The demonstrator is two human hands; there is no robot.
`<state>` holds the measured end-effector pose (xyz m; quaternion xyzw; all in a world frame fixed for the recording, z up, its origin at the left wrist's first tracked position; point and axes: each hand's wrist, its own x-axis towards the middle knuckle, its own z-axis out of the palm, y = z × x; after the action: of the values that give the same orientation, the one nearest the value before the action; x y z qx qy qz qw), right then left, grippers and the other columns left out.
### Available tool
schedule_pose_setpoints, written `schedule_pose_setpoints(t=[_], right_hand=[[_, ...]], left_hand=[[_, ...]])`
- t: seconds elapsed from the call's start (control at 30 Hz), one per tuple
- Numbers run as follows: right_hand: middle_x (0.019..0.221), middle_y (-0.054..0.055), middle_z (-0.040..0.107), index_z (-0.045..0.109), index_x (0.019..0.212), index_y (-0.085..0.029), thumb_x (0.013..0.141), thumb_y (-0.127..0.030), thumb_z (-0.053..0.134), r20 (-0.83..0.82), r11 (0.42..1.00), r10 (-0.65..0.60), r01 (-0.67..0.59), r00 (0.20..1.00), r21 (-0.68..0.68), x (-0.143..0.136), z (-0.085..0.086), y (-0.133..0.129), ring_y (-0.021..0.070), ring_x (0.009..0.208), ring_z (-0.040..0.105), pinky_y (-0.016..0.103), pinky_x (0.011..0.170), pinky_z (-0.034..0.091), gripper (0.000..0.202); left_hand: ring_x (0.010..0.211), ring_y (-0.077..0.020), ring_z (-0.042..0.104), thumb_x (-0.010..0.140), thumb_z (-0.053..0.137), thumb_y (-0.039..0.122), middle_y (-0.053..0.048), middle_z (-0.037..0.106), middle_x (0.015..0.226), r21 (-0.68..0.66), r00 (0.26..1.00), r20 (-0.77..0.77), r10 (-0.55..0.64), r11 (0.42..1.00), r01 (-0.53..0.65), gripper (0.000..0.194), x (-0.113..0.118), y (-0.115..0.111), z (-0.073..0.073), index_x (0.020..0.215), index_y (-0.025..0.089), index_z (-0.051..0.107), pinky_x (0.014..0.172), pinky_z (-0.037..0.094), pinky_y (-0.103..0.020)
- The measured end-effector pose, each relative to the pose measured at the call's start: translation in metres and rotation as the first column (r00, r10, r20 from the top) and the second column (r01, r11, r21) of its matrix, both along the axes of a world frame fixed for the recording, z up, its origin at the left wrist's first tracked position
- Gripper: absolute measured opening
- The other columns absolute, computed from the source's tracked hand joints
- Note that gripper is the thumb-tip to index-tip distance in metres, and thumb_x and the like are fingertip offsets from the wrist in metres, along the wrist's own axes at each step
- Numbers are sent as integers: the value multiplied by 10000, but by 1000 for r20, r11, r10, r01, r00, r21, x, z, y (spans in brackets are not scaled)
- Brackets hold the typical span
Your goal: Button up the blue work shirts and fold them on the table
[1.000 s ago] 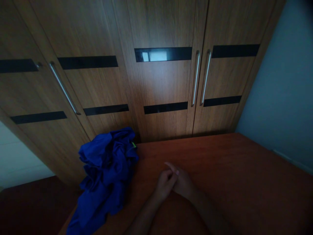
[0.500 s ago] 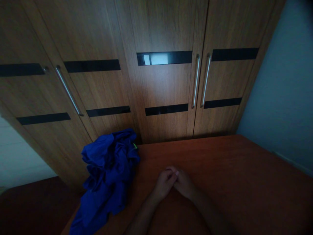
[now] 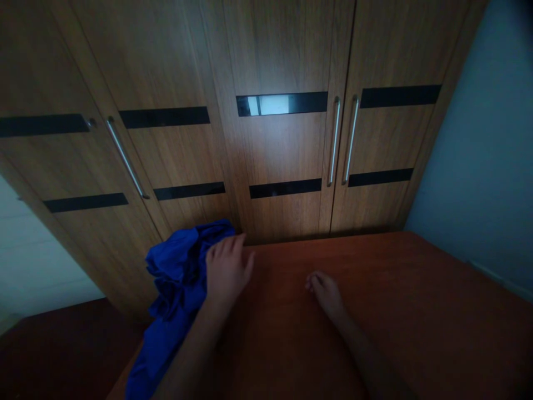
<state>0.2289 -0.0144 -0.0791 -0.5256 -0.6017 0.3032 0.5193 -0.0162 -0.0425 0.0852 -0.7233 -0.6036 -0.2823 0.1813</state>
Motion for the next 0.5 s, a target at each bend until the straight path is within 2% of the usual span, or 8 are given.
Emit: schedule_pose_setpoints(t=[0.07,0.1,0.17,0.23,0.3,0.37,0.43,0.5], right_hand=[[675,26,657,592,769,-219,805,-274,425,26,1000,5,-5,1000,0,-2,-4,0,184,665,621,292,665,468,180],[692,21,668,604,805,-221,784,-250,438,37,1000,7,-7,999,2,-3,-5,0,185,691,630,297,697,469,170],[722,16,683,615,868,-225,762,-219,440,50,1000,12,-12,999,6,-4,-7,-1,184,730,642,307,749,468,205],[728,16,688,617,865,-226,759,-212,436,54,1000,22,-22,998,7,-4,-8,0,184,742,647,310,764,468,211],[725,18,688,616,831,-227,757,-210,431,50,999,31,-31,998,6,-4,-9,0,184,736,647,310,756,471,200],[719,17,686,616,809,-227,750,-208,434,40,999,36,-36,999,3,-4,-10,1,185,724,645,311,746,473,192],[707,14,682,619,798,-229,743,-210,438,23,999,39,-39,999,-1,-4,-11,2,185,712,643,313,739,475,190],[701,11,680,624,797,-230,736,-219,448,-3,999,42,-42,999,-3,-4,-11,3,185,714,642,315,744,476,187]], left_hand=[[1302,-367,345,832,515,478,-175,448,1390,51,981,-46,189,981,-186,623,-25,12,21,1371,186,408,1056,223,-561],[1330,-399,288,793,542,532,-193,388,1434,42,962,-66,267,964,-264,714,-38,19,27,1393,182,376,1047,197,-603],[1347,-465,209,707,568,649,-232,299,1477,-57,913,-106,395,914,-402,882,-62,33,30,1412,168,347,1003,200,-664],[1309,-505,272,648,557,724,-261,233,1498,-231,879,-112,464,848,-477,1000,-82,44,24,1442,178,289,937,301,-655],[1204,-489,445,656,551,712,-293,326,1441,-419,877,-107,468,779,-467,1030,-96,50,14,1468,179,207,863,407,-579],[1066,-432,581,729,545,590,-287,524,1272,-513,890,-120,439,740,-434,935,-105,52,3,1468,153,174,805,457,-504],[978,-385,637,784,517,417,-240,644,1095,-503,897,-149,416,749,-431,766,-111,50,-4,1440,136,238,772,475,-453],[953,-357,652,795,487,306,-210,666,1061,-459,895,-167,414,771,-443,633,-116,47,-6,1393,157,341,757,483,-419]])
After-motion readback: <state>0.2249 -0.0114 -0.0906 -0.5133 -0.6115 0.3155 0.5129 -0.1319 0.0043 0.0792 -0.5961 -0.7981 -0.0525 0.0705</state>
